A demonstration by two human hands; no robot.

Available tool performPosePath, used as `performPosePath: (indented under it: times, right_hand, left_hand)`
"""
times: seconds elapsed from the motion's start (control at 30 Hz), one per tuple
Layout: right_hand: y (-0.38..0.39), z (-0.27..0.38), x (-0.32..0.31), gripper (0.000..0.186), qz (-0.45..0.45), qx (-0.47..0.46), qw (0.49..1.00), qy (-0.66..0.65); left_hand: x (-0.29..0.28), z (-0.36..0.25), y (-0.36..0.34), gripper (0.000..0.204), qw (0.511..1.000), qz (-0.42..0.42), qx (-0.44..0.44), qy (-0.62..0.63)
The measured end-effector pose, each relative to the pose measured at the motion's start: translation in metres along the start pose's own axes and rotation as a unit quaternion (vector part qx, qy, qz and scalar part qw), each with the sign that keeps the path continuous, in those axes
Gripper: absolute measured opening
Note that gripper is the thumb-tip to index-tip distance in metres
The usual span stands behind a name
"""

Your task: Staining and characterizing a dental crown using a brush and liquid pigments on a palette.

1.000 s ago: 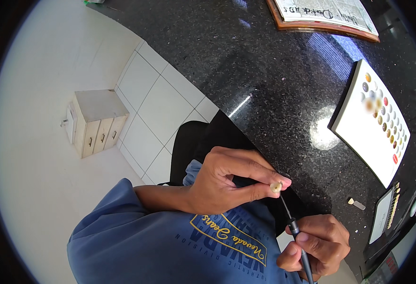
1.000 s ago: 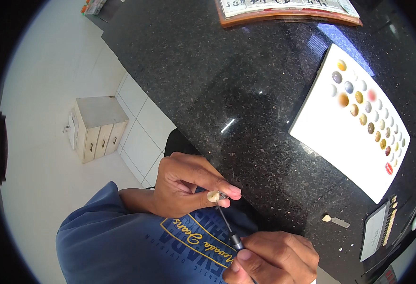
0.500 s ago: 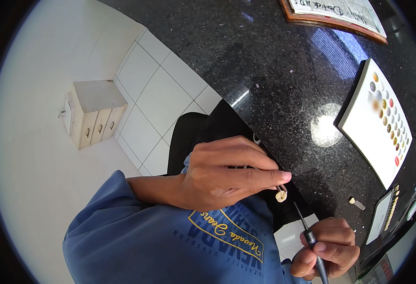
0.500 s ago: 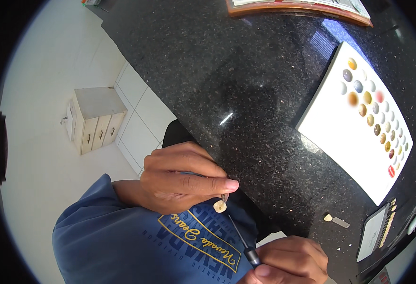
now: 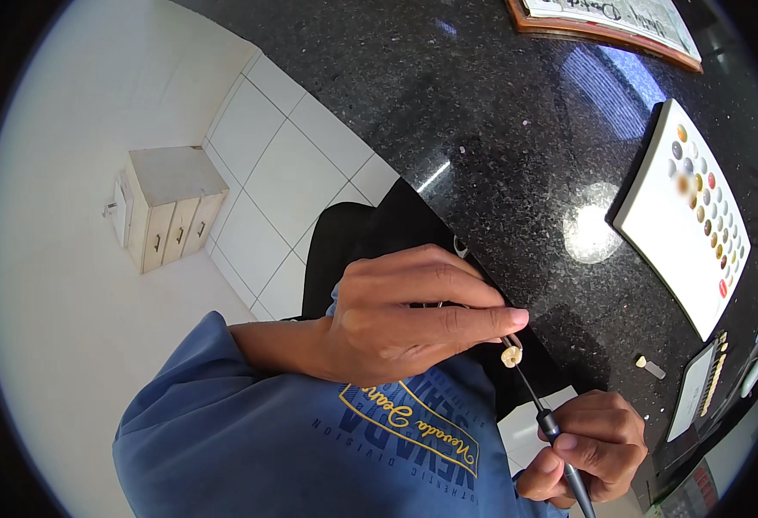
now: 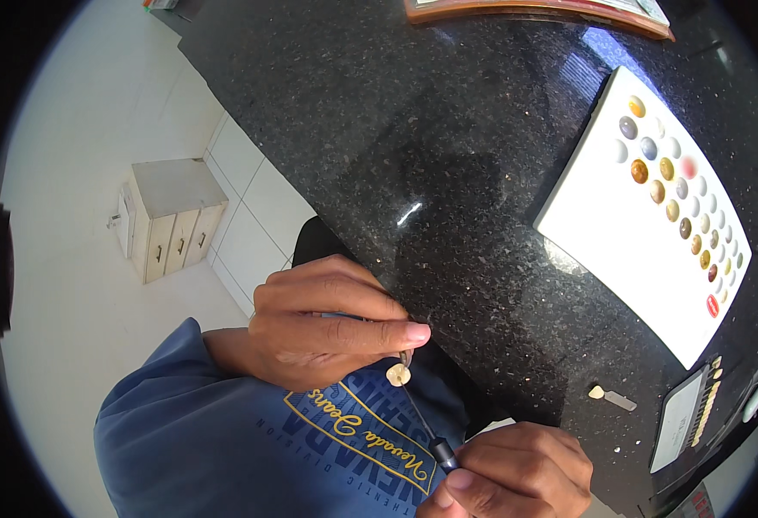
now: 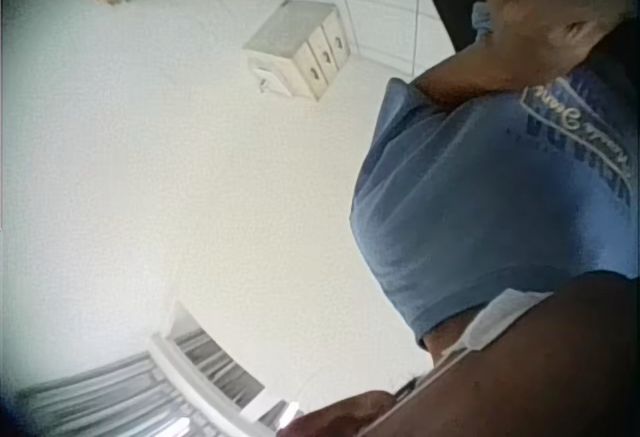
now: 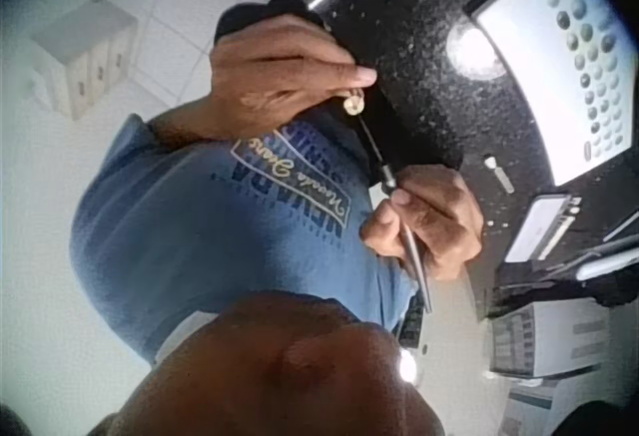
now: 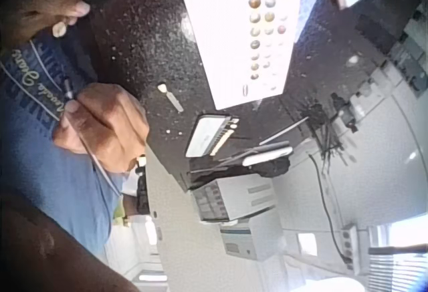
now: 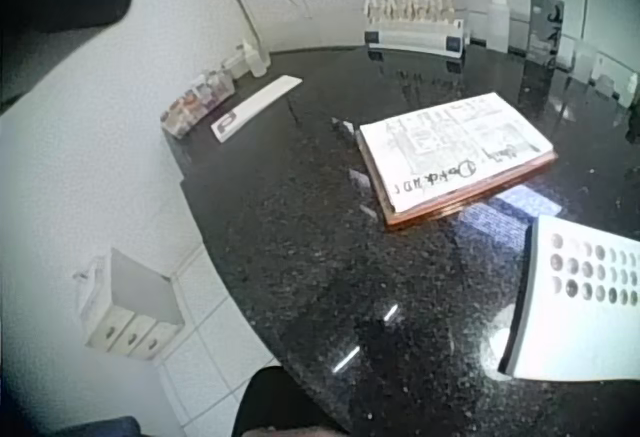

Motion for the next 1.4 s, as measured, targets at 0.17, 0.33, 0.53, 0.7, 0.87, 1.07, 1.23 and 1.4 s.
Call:
performPosePath:
  times: [0.17,0.33,0.53,0.7,0.87,1.07,1.23,1.4]
  right_hand:
    - [-0.0004,0.0,-0.001,0.019,-0.001,0.006,1.0,-0.001]
    - [-0.001,0.0004,-0.0002,0.019,0.003,0.005,1.0,0.005]
    - [-0.0009,0.0009,-0.0013,0.018,-0.002,-0.009,1.0,-0.01]
    - [-0.0008,0.0008,-0.0004,0.019,0.013,-0.004,1.0,0.001]
    - [-0.0013,0.0013,-0.0014,0.019,0.01,-0.006,1.0,-0.004]
    - [-0.001,0.0008,0.0,0.02,0.019,-0.004,1.0,0.006]
    - [-0.0022,0.0021,0.0012,0.02,0.03,-0.016,0.999,0.002]
    - [-0.0009,0.001,0.0002,0.02,0.025,-0.015,1.0,-0.009]
  left_hand:
    - [0.0001,-0.0004,0.0003,0.036,1.0,0.002,0.0,-0.003]
    - [0.0002,0.0005,0.0006,0.036,1.0,0.002,0.0,0.002]
    - [0.0003,0.0009,0.001,0.035,1.0,-0.006,-0.005,0.001]
    - [0.0005,0.0006,0.0015,0.035,1.0,-0.012,-0.001,0.001]
    - [0.0005,0.0005,0.0011,0.035,1.0,-0.01,0.0,0.0]
    - [0.0007,0.0009,0.0012,0.035,1.0,-0.013,-0.002,0.004]
    - [0.0007,0.0007,0.0013,0.035,1.0,-0.016,0.0,0.002]
    - [0.0008,0.0012,0.0019,0.035,1.0,-0.013,0.001,-0.001]
Point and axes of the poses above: each hand's wrist, its own y-axis away from the middle knuckle, its own x-axis out of the palm, z = x × y, the point moved 9 cm from there along -y, towards the middle knuckle, and after that the axes turned 1 degree about x, right-handed, at the moved point
